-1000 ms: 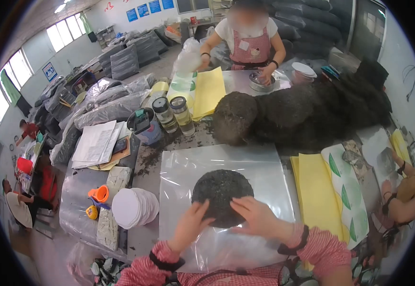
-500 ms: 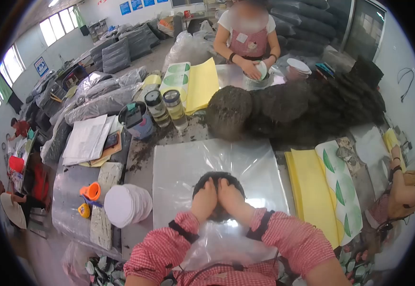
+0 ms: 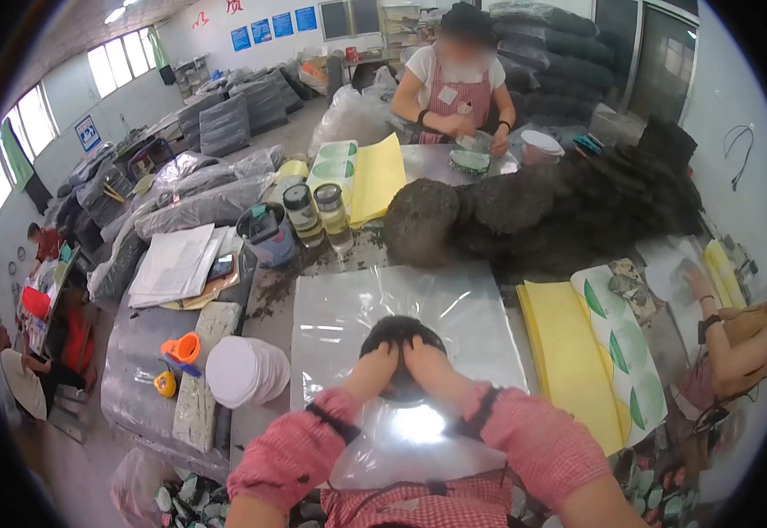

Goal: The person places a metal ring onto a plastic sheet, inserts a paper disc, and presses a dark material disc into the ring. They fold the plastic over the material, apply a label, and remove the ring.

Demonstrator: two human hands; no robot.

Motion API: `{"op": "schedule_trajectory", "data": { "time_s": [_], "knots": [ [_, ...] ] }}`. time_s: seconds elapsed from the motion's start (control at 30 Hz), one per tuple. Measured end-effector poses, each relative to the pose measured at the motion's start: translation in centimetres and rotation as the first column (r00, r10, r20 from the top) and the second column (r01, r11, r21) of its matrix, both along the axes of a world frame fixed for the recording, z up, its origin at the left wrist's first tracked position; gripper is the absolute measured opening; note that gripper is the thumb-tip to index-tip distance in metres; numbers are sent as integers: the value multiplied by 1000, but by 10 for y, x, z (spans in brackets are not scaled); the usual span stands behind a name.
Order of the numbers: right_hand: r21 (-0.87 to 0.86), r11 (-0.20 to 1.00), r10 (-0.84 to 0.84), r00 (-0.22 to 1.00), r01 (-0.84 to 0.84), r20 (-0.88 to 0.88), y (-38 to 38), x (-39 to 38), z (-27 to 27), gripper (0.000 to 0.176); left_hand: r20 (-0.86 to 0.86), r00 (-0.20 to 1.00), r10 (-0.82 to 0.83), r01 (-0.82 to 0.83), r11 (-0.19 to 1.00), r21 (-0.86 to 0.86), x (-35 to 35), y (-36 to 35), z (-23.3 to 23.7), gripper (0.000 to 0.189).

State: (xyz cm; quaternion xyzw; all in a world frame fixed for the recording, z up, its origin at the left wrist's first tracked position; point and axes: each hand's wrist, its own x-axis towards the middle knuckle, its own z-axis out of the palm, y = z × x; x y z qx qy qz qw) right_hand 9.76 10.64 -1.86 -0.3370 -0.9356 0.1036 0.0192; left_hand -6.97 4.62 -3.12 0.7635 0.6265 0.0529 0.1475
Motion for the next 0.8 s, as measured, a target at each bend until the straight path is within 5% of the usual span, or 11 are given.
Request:
{"op": "schedule_trajectory", "data": {
  "time_s": [0.07,0.17,0.27,0.33,0.4,0.47,0.53,0.57,0.63,0.7,0.8],
  "knots": [
    [-191,978,-8,903,-82,-430,-15,33,27,41,379,925,-35,-27,987,157,-13,-36,36,47],
    [-39,922,-320,703,385,-635,-39,97,62,53,456,796,398,-577,726,374,-37,-116,72,45],
    [-134,776,-567,589,616,-576,-38,160,12,65,238,636,734,-772,609,182,-67,-176,34,55],
    [-512,640,-744,629,573,-225,-45,174,29,62,474,221,852,-655,490,-575,-62,-190,34,62],
    [-813,544,-766,517,205,-382,-39,169,73,48,630,268,729,-494,665,-560,-67,-179,58,52],
    [-812,558,-820,34,-173,-571,-14,182,94,37,951,-261,166,-560,777,-289,-89,-168,79,36],
    [-654,677,-736,-285,-338,-614,-1,199,89,32,968,-119,223,-747,621,-235,-79,-164,65,30],
    [-726,688,-720,-151,-28,-677,7,202,69,28,956,11,292,-891,436,-123,-74,-158,52,24],
    [-571,672,-731,302,471,-612,8,218,-3,27,794,413,446,-776,628,51,-61,-177,-9,26],
    [-708,582,-812,326,399,-484,-25,212,-87,46,5,985,170,-133,752,646,-31,-163,-7,47],
    [-330,907,-409,733,261,-543,-57,140,-44,101,420,874,246,-460,700,547,21,-117,6,49]
  ]
}}
